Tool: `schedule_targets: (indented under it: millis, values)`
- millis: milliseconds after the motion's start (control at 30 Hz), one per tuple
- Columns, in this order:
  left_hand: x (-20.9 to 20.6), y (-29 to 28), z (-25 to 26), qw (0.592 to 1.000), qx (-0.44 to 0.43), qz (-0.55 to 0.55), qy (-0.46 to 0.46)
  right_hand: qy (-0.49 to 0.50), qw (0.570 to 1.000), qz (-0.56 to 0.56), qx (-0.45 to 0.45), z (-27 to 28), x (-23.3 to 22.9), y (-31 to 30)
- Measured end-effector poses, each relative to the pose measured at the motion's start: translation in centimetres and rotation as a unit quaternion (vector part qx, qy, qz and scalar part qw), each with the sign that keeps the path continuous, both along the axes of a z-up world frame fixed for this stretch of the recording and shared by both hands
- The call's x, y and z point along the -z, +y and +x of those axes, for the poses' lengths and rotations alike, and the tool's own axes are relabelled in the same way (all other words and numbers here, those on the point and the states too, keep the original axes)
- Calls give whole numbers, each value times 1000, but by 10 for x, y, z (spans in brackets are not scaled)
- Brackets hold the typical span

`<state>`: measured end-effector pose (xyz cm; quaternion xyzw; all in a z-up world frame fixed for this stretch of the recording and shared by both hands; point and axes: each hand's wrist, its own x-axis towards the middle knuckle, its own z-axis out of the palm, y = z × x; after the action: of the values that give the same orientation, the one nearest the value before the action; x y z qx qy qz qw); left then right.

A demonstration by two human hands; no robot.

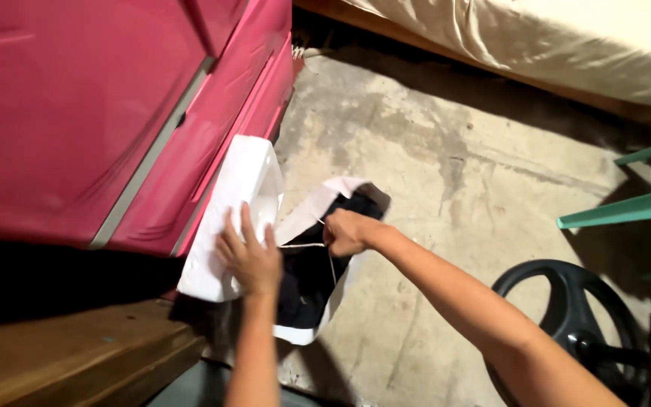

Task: Moving and organizing various personal items including a fan, clothes, and pillows around a bedroom.

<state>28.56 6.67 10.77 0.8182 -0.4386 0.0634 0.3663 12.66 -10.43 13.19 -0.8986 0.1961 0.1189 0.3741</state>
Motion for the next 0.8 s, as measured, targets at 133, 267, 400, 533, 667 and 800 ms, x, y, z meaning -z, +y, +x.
schedule_targets:
  millis: [133,267,400,533,667,800]
  values:
    - [1,26,48,976,-105,179,-62,-11,997,3,76,-23,-28,31]
    - [9,46,65,958,-101,267,-16,-23,937,112,330,-57,-26,38]
    - [5,44,68,956,-97,276,37,-109,847,215,474,-69,-23,40]
    - [12,35,69,950,-83,292,66,-125,821,254,496,-55,-16,57]
    - [21,32,72,942,-69,313,95,-112,803,292,507,-19,-10,73]
    - [7,34,76,944,-65,307,102,-134,741,423,503,51,31,69]
